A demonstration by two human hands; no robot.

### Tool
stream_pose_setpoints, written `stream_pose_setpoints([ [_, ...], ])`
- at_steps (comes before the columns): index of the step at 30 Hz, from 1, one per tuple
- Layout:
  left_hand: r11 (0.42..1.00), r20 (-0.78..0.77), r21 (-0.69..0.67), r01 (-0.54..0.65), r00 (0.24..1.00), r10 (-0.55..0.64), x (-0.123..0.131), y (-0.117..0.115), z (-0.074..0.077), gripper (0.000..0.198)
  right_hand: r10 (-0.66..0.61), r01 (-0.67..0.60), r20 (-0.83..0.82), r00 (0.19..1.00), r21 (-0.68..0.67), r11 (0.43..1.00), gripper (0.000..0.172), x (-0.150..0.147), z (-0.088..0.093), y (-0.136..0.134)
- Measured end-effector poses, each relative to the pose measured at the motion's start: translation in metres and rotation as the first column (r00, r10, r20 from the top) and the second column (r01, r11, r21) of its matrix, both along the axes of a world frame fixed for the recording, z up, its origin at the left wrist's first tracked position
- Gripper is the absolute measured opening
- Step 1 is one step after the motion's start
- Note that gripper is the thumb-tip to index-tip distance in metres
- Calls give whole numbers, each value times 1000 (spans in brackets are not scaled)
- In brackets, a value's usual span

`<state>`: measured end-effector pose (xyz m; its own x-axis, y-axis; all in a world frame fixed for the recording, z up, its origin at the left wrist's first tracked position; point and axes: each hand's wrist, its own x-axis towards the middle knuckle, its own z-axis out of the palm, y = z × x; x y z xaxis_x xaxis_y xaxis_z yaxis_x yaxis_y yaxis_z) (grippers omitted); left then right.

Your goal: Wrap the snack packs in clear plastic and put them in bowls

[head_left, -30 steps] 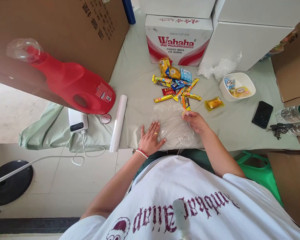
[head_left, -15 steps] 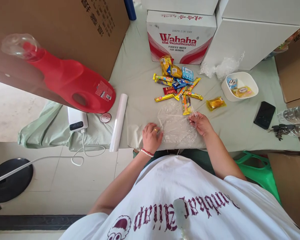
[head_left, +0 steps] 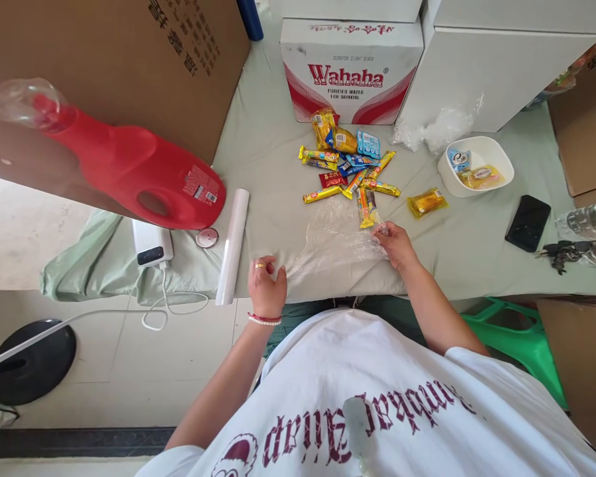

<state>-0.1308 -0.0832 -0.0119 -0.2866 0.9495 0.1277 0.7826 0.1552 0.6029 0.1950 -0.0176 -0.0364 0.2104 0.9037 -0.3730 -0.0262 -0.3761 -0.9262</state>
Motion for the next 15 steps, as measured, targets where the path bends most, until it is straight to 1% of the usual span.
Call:
stream_pose_setpoints([
  [1, 993, -98, 82, 83, 992, -74, 1, 1, 8, 27, 21, -21, 23, 1000, 20, 1000, 36, -2, -1, 1],
  [2, 971, -184, 124, 204, 966, -179, 4, 3, 16, 30, 40, -42, 46, 998, 41, 998, 34, -3, -3, 2],
  [3, 930, -246, 123, 345, 919, -308, 7, 8, 23, 34, 57, -61, 69, 996, 61, 996, 33, -4, -3, 2],
  [4, 869, -276, 87, 486, 850, -448, 12, 15, 29, 38, 71, -79, 94, 993, 78, 994, 32, -5, -4, 3],
  [5, 794, -274, 34, 607, 770, -576, 17, 23, 34, 42, 85, -96, 120, 989, 92, 991, 30, -5, -5, 3],
  [6, 724, -251, -19, 689, 698, -671, 22, 34, 37, 45, 99, -115, 147, 984, 105, 988, 28, -5, -5, 3],
  [7, 668, -222, -67, 741, 642, -734, 28, 45, 38, 47, 113, -134, 175, 978, 113, 984, 26, -5, -6, 2],
  [8, 634, -201, -110, 766, 607, -769, 33, 56, 36, 49, 128, -154, 204, 971, 120, 981, 24, -5, -6, 1],
  [10, 612, -212, -178, 771, 577, -789, 42, 77, 29, 48, 157, -194, 255, 954, 130, 972, 22, -6, -6, -2],
  [12, 596, -262, -221, 772, 541, -799, 48, 92, 16, 46, 179, -223, 283, 942, 132, 966, 21, -6, -4, -6],
  [13, 587, -285, -233, 776, 522, -804, 50, 95, 9, 47, 185, -229, 286, 940, 128, 965, 21, -6, -2, -8],
  [15, 576, -306, -246, 779, 501, -809, 49, 94, -5, 50, 192, -229, 266, 944, 113, 967, 23, -1, 2, -12],
])
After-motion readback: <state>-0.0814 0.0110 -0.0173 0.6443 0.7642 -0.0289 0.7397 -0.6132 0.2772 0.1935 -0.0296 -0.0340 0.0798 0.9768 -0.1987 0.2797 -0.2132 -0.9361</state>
